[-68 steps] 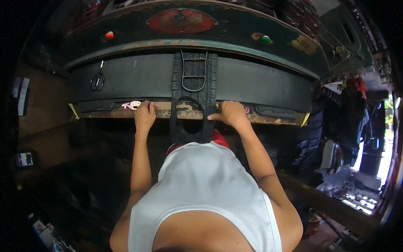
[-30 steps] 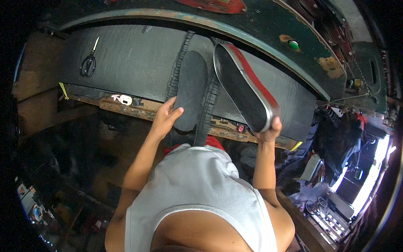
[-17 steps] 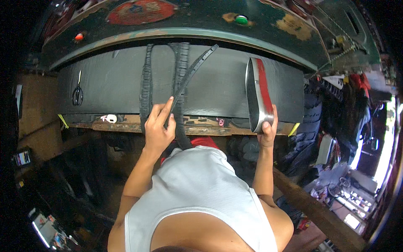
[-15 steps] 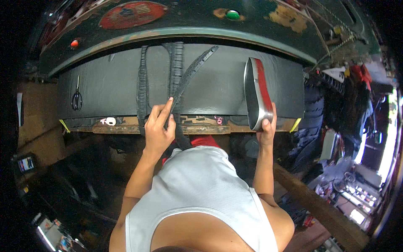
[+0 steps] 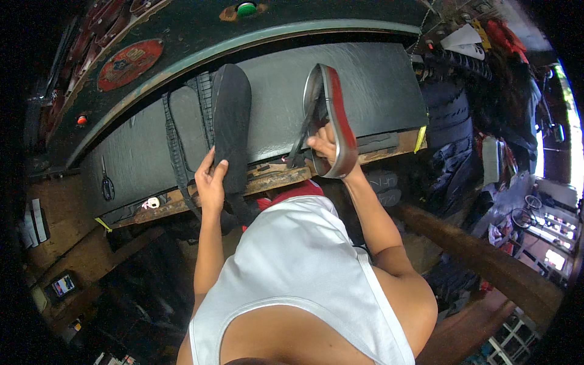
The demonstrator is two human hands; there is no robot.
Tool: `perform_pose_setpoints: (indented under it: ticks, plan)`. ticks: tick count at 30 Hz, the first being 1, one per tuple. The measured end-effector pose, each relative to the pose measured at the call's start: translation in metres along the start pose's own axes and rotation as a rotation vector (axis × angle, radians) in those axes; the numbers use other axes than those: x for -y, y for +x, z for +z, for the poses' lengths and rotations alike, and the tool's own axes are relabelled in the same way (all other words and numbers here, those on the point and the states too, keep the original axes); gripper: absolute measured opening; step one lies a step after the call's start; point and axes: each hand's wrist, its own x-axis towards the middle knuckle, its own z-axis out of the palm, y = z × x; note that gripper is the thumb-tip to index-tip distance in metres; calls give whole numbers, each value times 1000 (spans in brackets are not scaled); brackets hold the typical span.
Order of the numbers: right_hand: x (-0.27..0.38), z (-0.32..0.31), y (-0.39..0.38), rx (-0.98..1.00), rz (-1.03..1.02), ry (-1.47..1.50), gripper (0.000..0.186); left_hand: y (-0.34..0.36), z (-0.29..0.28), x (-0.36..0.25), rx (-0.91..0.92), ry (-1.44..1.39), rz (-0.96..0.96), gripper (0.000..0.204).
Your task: The person aligns a rubber sole on a workbench, places a metal template on top, and presses it into the material. They then remove the template, inspect the sole, and repeat the process with additional soles. The person marks the soles with a pencil and stacks them on the bench.
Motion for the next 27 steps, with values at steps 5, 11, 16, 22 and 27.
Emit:
perform_pose_setpoints:
  ticks: [5,11,16,22,27]
  plan:
    - [18,19,-5,6,-11,-542,48,31,5,14,-37,2,-49,57]
    - [31,-8,-10,-45,80,-562,36,36,-9,3,-71,91,-2,57]
    - [43,-52,-1,-113,48,-604,25,38,-8,-6,114,-59,-13,61]
    - [57,-87,19,-224,13,-1193,16,45,55,-2,375,322,-2,76]
    - [45,-90,29,-268,47,-1477,18,19,119,2,387,1034,382,101]
